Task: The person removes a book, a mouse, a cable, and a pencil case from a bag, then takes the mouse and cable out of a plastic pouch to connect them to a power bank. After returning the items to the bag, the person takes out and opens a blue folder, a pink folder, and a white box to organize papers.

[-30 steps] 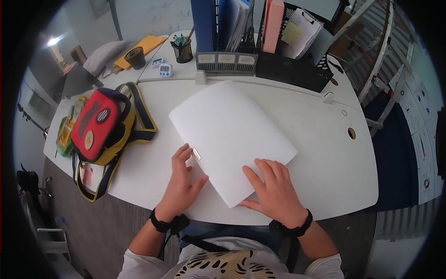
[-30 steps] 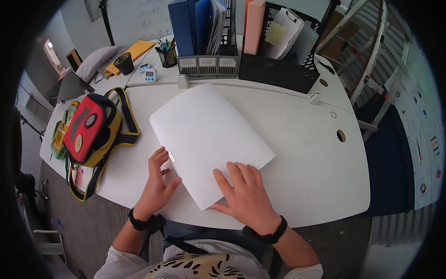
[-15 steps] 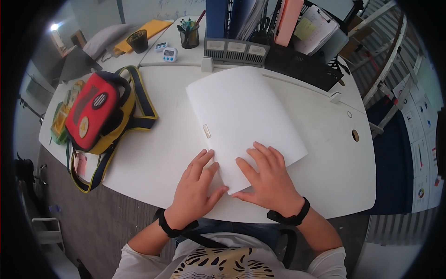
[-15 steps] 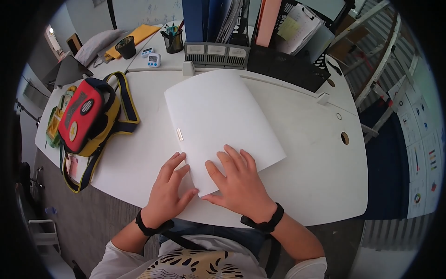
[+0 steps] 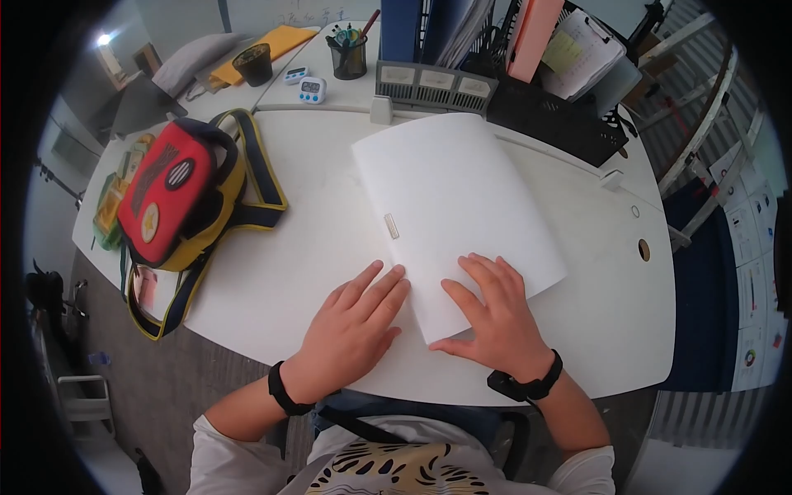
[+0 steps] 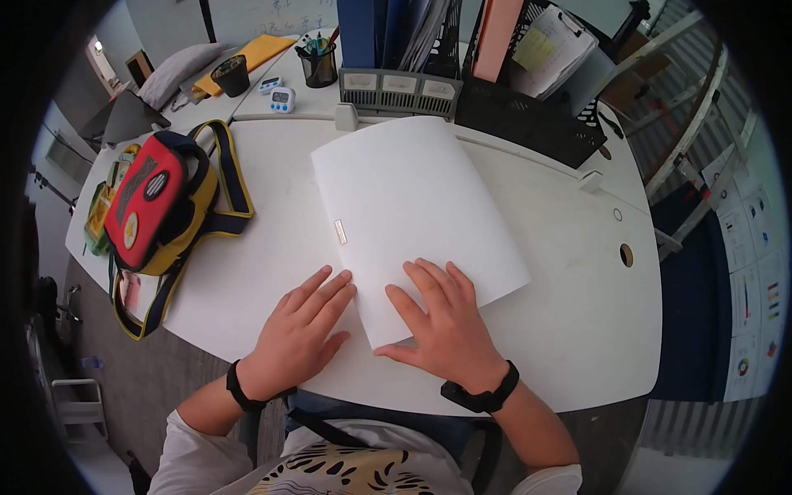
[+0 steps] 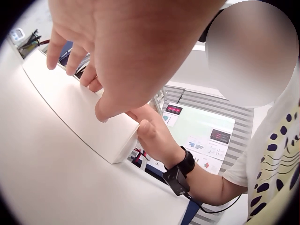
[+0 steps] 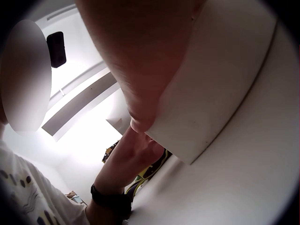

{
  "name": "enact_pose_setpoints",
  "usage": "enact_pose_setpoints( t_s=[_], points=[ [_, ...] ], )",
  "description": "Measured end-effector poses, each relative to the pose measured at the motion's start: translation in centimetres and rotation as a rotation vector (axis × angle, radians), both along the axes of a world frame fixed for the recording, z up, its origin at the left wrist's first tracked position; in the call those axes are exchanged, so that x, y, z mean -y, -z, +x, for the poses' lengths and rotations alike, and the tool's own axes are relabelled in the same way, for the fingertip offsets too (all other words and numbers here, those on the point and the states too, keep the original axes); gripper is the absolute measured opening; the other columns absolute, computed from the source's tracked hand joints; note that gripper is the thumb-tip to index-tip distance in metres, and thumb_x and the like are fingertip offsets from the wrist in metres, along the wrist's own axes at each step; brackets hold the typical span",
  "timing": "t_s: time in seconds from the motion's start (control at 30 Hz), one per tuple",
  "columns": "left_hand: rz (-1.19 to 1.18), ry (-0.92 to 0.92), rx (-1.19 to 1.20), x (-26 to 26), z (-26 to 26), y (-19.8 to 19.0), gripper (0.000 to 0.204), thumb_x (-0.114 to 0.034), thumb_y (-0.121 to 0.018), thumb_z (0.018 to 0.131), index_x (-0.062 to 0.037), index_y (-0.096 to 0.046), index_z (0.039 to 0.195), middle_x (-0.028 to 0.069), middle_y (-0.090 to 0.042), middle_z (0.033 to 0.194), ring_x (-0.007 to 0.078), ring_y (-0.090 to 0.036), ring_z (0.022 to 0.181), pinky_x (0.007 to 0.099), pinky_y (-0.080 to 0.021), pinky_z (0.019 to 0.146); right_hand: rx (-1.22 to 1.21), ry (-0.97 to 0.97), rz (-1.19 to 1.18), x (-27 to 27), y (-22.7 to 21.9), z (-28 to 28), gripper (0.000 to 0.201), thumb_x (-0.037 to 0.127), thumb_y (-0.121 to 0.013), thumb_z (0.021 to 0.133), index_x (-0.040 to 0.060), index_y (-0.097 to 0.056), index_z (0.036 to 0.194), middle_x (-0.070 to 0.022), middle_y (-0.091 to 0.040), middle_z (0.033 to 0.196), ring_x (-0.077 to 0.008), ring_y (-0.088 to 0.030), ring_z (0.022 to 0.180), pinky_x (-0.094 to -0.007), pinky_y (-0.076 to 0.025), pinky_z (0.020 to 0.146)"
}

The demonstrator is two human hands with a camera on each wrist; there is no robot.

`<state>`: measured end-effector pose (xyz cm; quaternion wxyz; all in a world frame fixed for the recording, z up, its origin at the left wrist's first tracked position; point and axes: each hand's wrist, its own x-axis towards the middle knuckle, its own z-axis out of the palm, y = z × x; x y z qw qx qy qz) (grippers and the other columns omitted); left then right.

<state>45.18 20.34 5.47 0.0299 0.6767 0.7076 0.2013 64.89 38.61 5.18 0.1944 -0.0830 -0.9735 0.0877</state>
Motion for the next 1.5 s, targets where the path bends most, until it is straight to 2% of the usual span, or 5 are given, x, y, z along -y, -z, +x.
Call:
enact_pose_setpoints(
  t_s=[0.3, 0.6, 0.87, 1.13, 1.5],
  points=[
    [-0.042, 0.055, -0.026, -0.9, -0.8, -0.5, 0.076, -0.016, -0.083, 0.083, -0.0041, -0.05, 0.152, 0.0143, -0.05, 0.16, 0.0359, -0.048, 0.147, 0.0458, -0.045, 0.115, -0.015, 0.006, 0.06, -0.8, 0.1, -0.4, 0.076, 0.068, -0.073, 0.087, 0.0045, -0.067, 0.129, -0.0234, -0.06, 0.137, -0.0368, -0.056, 0.132, -0.0564, -0.04, 0.112],
    [-0.025, 0.055, -0.012, -1.7, -0.3, -0.3, 0.078, -0.021, -0.083, 0.084, -0.0035, -0.05, 0.153, 0.0147, -0.05, 0.159, 0.0363, -0.05, 0.144, 0.0457, -0.045, 0.115, -0.176, -0.082, 0.468, -2.7, -0.2, -0.5, 0.023, 0.023, -0.074, 0.095, 0.0035, -0.075, 0.107, -0.0124, -0.073, 0.101, -0.028, -0.074, 0.094, -0.0308, -0.058, 0.067],
    [-0.045, 0.077, -0.003, -2.2, 0.0, -1.4, 0.073, -0.021, -0.082, 0.085, -0.0039, -0.052, 0.15, 0.0131, -0.052, 0.158, 0.0359, -0.054, 0.136, 0.0455, -0.046, 0.113, -0.488, 0.065, -0.075, -3.9, -2.6, -0.7, 0.015, 0.002, -0.079, 0.086, 0.0022, -0.068, 0.096, -0.0098, -0.066, 0.076, -0.0192, -0.067, 0.069, -0.0345, -0.048, 0.052],
    [-0.071, 0.006, -0.136, -3.4, 1.4, -3.7, 0.057, -0.031, -0.076, 0.092, -0.0015, -0.059, 0.138, 0.0181, -0.057, 0.149, 0.0384, -0.053, 0.137, 0.0497, -0.045, 0.114, -1.395, 0.626, -0.675, -6.7, -7.2, 5.3, 0.025, 0.02, -0.06, 0.111, -0.0033, -0.068, 0.112, -0.0081, -0.074, 0.11, -0.0154, -0.07, 0.096, -0.0306, -0.055, 0.084],
    [-0.017, 0.428, -0.061, -10.5, 14.9, -1.8, 0.082, -0.038, -0.078, 0.091, -0.012, -0.042, 0.16, 0.019, -0.053, 0.151, 0.0391, -0.052, 0.139, 0.0629, -0.042, 0.114, -1.259, 0.708, -0.779, -5.7, -5.2, 13.3, 0.031, 0.007, -0.055, 0.103, 0.0028, -0.052, 0.134, -0.0125, -0.057, 0.129, -0.0209, -0.06, 0.115, -0.0353, -0.051, 0.099]
  ],
)
